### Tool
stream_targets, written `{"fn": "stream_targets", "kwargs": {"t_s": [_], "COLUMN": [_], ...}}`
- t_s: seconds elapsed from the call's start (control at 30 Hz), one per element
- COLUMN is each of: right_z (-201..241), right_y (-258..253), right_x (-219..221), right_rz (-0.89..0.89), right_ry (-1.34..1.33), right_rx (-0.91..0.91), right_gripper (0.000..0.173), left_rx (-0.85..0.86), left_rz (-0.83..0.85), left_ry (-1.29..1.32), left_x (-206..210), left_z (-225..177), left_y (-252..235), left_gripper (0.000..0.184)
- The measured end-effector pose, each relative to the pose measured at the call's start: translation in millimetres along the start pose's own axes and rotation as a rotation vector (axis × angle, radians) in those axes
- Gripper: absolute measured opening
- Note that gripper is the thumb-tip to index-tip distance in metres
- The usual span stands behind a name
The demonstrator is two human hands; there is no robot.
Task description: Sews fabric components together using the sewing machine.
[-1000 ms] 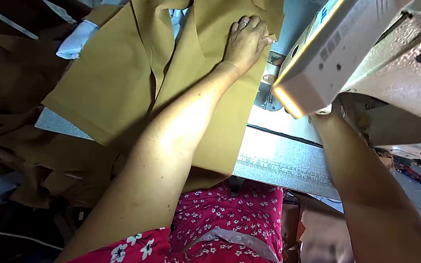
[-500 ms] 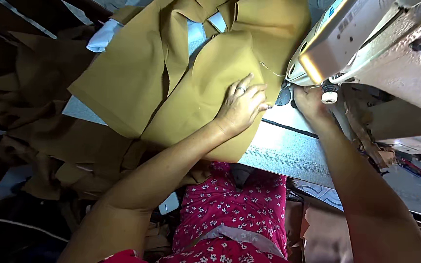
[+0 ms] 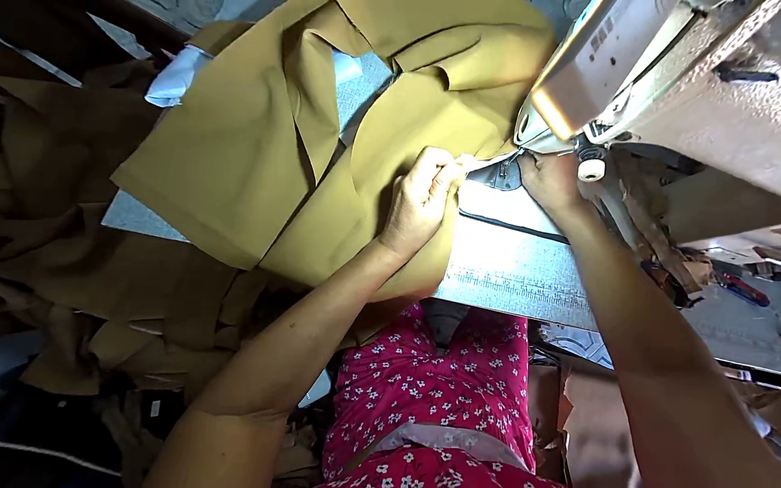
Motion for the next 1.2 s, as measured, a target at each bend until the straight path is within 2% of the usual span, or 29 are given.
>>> {"fn": "stream_targets", "kwargs": {"t_s": [0.13, 0.23, 0.3, 0.37, 0.43, 0.47, 0.53, 0.6, 0.63, 0.73, 0.8, 0.87, 0.97, 1.03, 1.07, 1.2], "right_z": [-1, -4, -4, 2, 4, 4, 3, 2, 2, 1, -3, 3, 47, 80, 94, 134], "right_y": [6, 5, 2, 1, 3, 4, 11, 14, 14, 12, 21, 39, 76, 89, 89, 55], "right_x": [1, 3, 4, 2, 3, 3, 6, 9, 11, 13, 3, -15, -29, -27, -24, -3], "right_rz": [0.017, 0.064, 0.109, 0.126, 0.152, 0.171, 0.225, 0.284, 0.316, 0.349, 0.244, 0.145, 0.232, 0.248, 0.248, 0.175], "right_ry": [-0.007, -0.09, -0.106, -0.134, -0.129, -0.106, -0.055, -0.012, 0.02, 0.015, -0.067, -0.112, -0.156, -0.229, -0.277, -0.456], "right_rx": [0.075, 0.156, 0.188, 0.138, 0.083, 0.064, 0.082, 0.126, 0.145, 0.195, 0.202, 0.136, -0.055, -0.182, -0.222, -0.319], "right_gripper": [0.026, 0.03, 0.034, 0.033, 0.031, 0.032, 0.037, 0.04, 0.042, 0.044, 0.042, 0.038, 0.032, 0.027, 0.026, 0.028], "left_rx": [0.05, 0.02, 0.0, -0.012, 0.06, 0.149, 0.269, 0.293, 0.254, 0.04, -0.115, -0.156, -0.169, -0.159, -0.172, -0.3], "left_rz": [0.005, 0.193, 0.438, 0.789, 1.091, 1.101, 0.856, 0.626, 0.594, 0.681, 0.725, 0.666, 0.681, 0.74, 0.746, 0.571], "left_ry": [-0.065, 0.0, 0.139, 0.364, 0.495, 0.416, 0.118, -0.196, -0.353, -0.642, -0.79, -0.916, -1.079, -1.117, -1.058, -0.514], "left_x": [-9, 3, 35, 76, 103, 103, 82, 65, 64, 69, 64, 48, 21, 6, -4, -53], "left_z": [-27, -46, -76, -117, -144, -147, -130, -90, -63, 12, 40, 39, 22, 13, 10, 3], "left_y": [32, 77, 118, 160, 187, 180, 126, 58, 25, -47, -64, -67, -45, -28, -25, -33], "left_gripper": [0.018, 0.026, 0.027, 0.018, 0.016, 0.016, 0.016, 0.015, 0.021, 0.038, 0.064, 0.077, 0.071, 0.052, 0.044, 0.041]}}
Point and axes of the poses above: each hand's wrist, its own y-axis away from the middle knuckle, its own x-axis out of the palm, z = x × y, the point moved 9 cm from there along -y, towards the middle knuckle, and after that the axes turned 1 degree about -y, right-handed, at the moved point
